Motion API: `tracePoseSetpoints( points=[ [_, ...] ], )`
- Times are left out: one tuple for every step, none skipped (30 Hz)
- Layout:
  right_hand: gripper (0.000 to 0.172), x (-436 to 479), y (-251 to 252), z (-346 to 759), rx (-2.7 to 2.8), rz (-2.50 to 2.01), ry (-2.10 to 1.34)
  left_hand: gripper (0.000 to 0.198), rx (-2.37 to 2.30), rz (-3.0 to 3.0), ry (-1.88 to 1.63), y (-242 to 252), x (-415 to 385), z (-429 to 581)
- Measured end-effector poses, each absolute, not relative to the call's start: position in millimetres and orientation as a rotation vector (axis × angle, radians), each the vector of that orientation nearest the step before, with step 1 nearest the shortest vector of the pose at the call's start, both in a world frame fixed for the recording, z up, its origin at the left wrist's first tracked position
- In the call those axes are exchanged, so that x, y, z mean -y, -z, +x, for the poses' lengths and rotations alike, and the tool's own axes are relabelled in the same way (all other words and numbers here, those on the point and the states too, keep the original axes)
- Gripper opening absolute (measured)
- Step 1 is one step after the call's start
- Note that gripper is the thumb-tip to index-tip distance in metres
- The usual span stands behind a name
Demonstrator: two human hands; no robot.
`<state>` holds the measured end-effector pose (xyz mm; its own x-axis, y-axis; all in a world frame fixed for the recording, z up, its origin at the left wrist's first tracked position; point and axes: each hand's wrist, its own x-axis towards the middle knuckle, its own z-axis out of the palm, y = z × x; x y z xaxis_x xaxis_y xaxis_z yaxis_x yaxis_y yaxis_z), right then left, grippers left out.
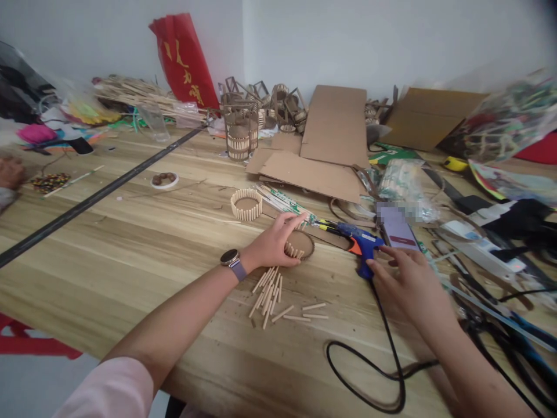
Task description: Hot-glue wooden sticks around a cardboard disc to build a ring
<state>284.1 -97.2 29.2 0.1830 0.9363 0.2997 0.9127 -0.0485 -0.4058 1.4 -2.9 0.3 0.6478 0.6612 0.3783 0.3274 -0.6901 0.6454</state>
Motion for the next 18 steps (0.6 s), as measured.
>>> tracePoseSetpoints(
  points=[
    [0.035, 100.5, -32.4, 279.9, 1.858, -1.854, 0.131, 0.11, -0.765, 2.334, -0.827, -0.2, 2.7, 1.4],
    [0.031, 104.4, -35.5, 273.5, 1.994, -1.71, 0.218, 0.11, -0.764, 2.337, -0.823, -0.3, 2.6, 1.3],
    [0.028, 108.8, -38.2, 265.4, 2.14, -1.542, 0.199, 0.11, -0.768, 2.339, -0.821, -0.7, 2.7, 1.3],
    [0.025, 113.4, -40.1, 256.0, 2.285, -1.38, 0.111, 0.11, -0.773, 2.34, -0.819, -1.2, 3.0, 1.3],
    [0.025, 118.1, -41.0, 245.8, 2.424, -1.227, 0.001, 0.11, -0.778, 2.341, -0.818, -1.9, 3.4, 1.3],
    [0.026, 122.7, -41.1, 235.5, 2.531, -1.107, -0.072, 0.11, -0.782, 2.34, -0.819, -2.6, 3.8, 1.3],
    [0.028, 127.0, -40.3, 225.8, 2.585, -1.029, -0.082, 0.11, -0.784, 2.337, -0.819, -3.1, 4.2, 1.4],
    [0.03, 130.9, -39.0, 217.1, 2.628, -0.984, -0.062, 0.109, -0.787, 2.334, -0.819, -3.4, 4.5, 1.4],
    [0.03, 134.1, -37.3, 209.7, 2.662, -0.951, -0.01, 0.108, -0.789, 2.331, -0.818, -3.5, 4.7, 1.5],
    [0.03, 136.6, -35.6, 203.7, 2.691, -0.935, 0.053, 0.108, -0.79, 2.331, -0.819, -3.3, 4.8, 1.6],
    [0.027, 138.2, -33.8, 199.1, 2.722, -0.928, 0.116, 0.108, -0.793, 2.332, -0.82, -2.9, 4.7, 1.8],
    [0.024, 139.1, -31.9, 195.8, 2.751, -0.926, 0.177, 0.108, -0.794, 2.335, -0.822, -2.4, 4.5, 1.9],
    [0.02, 139.1, -29.8, 193.6, 2.773, -0.935, 0.229, 0.108, -0.795, 2.338, -0.825, -1.8, 4.3, 2.1],
    [0.018, 138.4, -27.5, 192.2, 2.786, -0.952, 0.274, 0.108, -0.793, 2.342, -0.828, -1.3, 4.1, 2.3],
    [0.017, 137.2, -25.0, 191.6, 2.791, -0.977, 0.31, 0.108, -0.79, 2.345, -0.832, -0.9, 3.9, 2.4],
    [0.017, 135.5, -22.3, 191.6, 2.792, -1.004, 0.332, 0.108, -0.787, 2.349, -0.835, -0.7, 3.8, 2.5],
    [0.018, 133.5, -19.9, 192.2, 2.789, -1.029, 0.339, 0.108, -0.785, 2.351, -0.837, -0.7, 3.8, 2.6],
    [0.019, 131.4, -18.1, 193.3, 2.778, -1.047, 0.328, 0.108, -0.784, 2.352, -0.838, -0.8, 3.9, 2.7]
  ],
)
